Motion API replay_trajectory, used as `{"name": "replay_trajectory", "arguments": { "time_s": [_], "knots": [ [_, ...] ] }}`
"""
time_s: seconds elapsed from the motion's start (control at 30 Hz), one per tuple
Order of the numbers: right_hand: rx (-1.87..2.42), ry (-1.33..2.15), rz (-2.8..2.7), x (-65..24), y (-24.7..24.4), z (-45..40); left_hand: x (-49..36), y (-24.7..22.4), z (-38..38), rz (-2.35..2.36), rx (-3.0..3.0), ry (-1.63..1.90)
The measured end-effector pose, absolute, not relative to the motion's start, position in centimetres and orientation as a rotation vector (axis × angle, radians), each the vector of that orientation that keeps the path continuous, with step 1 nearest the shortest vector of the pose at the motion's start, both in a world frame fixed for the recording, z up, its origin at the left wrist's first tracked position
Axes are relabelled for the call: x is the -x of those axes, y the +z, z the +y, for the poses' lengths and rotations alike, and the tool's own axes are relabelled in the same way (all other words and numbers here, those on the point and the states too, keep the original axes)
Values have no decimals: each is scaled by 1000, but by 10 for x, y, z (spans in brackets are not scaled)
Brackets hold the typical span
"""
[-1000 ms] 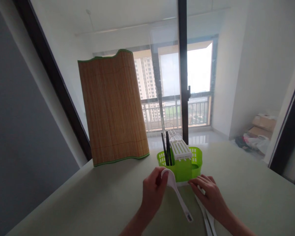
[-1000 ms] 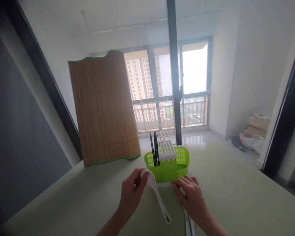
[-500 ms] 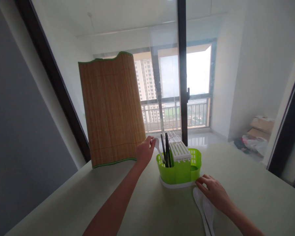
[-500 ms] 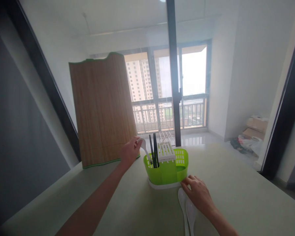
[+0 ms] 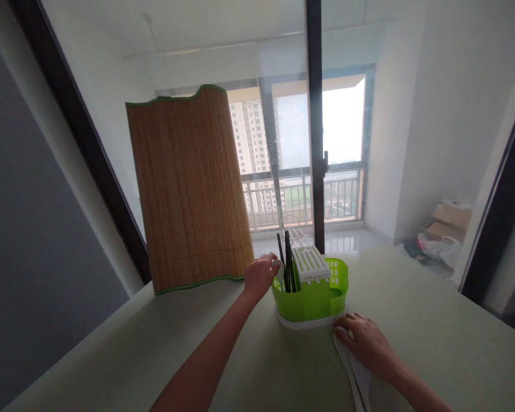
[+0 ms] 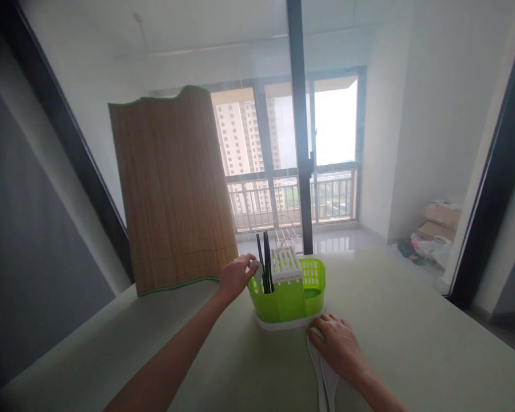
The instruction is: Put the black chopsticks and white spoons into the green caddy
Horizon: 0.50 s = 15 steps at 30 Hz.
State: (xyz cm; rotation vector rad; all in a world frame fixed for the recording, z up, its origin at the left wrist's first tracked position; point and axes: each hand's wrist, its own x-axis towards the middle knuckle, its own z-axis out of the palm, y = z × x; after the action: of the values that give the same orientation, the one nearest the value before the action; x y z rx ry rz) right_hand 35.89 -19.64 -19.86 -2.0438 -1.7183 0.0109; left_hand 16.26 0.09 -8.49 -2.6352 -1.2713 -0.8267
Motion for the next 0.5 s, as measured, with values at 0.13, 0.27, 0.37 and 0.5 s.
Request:
{"name": "replay_trajectory", "arguments": {
  "time_s": [0.13, 0.27, 0.37, 0.5],
  "knots": [
    [2062, 14, -1712, -360, -199, -197, -155, -80, -10, -1272, 2588, -978],
    [2082, 4, -1685, -365, -203, -197, -144, -93, -37, -1215, 2556, -1345],
    [2044, 2, -1681, -368, -205, -195, -139, -121, -67, -1193, 2682, -1504],
    [1900, -9, -1708, -363, -197, -193, -143, -158, -105, -1230, 3015, -1485]
  ]
}}
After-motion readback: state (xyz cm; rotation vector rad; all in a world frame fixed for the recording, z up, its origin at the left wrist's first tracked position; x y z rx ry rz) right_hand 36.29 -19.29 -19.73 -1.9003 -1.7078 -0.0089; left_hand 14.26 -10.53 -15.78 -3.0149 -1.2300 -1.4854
